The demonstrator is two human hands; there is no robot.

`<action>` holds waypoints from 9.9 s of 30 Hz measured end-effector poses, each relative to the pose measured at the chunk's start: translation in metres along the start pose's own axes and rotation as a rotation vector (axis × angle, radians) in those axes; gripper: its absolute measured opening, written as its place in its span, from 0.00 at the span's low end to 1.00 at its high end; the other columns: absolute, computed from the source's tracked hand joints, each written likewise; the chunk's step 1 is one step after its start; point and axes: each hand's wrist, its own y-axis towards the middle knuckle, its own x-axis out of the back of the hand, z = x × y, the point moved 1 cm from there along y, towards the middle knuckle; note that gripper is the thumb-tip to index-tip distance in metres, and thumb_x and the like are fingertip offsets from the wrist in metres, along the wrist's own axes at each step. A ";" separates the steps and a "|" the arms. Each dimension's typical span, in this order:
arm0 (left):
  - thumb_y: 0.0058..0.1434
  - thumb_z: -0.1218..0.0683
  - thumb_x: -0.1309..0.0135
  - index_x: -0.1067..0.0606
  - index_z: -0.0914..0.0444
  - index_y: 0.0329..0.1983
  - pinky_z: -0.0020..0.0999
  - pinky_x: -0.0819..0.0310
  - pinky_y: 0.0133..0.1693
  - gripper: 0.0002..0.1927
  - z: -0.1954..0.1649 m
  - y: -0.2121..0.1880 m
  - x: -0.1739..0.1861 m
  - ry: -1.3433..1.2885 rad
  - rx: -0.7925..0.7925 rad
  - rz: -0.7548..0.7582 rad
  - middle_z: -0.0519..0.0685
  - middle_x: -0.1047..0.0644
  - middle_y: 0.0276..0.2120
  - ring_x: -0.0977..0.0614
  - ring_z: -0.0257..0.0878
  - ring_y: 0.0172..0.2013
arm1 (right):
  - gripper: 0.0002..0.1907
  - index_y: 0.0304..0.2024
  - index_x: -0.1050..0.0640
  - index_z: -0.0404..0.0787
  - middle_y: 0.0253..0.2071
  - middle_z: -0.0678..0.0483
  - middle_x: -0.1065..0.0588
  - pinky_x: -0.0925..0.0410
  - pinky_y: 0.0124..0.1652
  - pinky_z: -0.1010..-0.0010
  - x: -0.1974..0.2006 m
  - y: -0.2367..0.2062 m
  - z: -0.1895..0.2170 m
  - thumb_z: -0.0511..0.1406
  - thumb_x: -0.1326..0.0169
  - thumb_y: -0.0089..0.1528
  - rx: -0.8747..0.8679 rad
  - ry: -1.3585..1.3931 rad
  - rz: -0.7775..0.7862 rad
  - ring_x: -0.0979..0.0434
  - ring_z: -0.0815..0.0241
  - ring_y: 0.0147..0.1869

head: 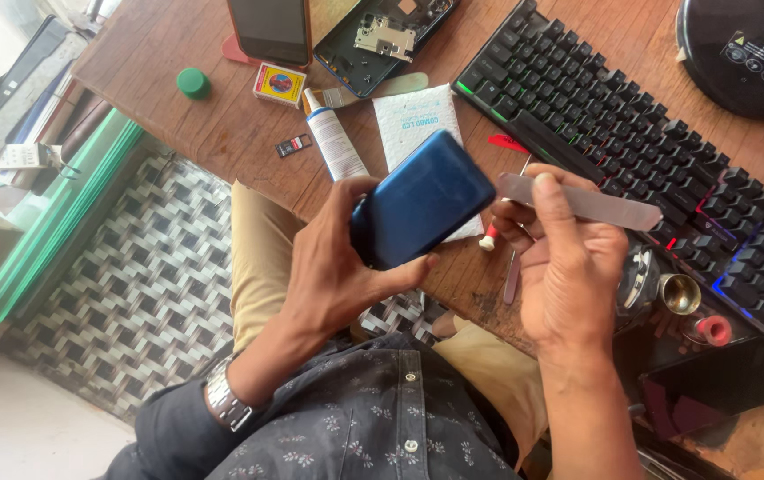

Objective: The person removes the SIM card from a smartphone, then uses a plastic pry tool to separate the back cover. After opening the phone, the person uses a screwdriver to remove screws from the internal frame.

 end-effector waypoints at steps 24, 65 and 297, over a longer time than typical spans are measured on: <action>0.53 0.53 0.30 0.40 0.63 0.60 0.30 0.27 0.48 0.38 0.054 -0.065 0.056 -0.260 0.103 -0.364 0.50 0.28 0.47 0.24 0.37 0.47 | 0.24 0.36 0.22 0.34 0.32 0.43 0.22 0.28 0.33 0.54 -0.111 0.021 -0.069 0.49 0.34 0.58 0.512 -1.353 0.259 0.20 0.44 0.31; 0.51 0.48 0.31 0.39 0.63 0.59 0.32 0.17 0.41 0.38 0.034 -0.013 0.097 -0.125 0.043 -0.246 0.52 0.22 0.42 0.16 0.39 0.40 | 0.32 0.58 0.21 0.39 0.36 0.43 0.21 0.31 0.35 0.52 -0.053 -0.001 -0.034 0.50 0.37 0.57 0.349 -1.474 0.238 0.20 0.41 0.37; 0.65 0.62 0.44 0.30 0.70 0.63 0.28 0.19 0.42 0.22 0.073 -0.042 0.148 -0.503 0.380 -0.368 0.56 0.21 0.50 0.17 0.35 0.41 | 0.11 0.42 0.14 0.47 0.37 0.53 0.24 0.28 0.39 0.67 -0.147 0.080 -0.072 0.32 0.32 0.57 0.704 -1.000 0.719 0.21 0.57 0.40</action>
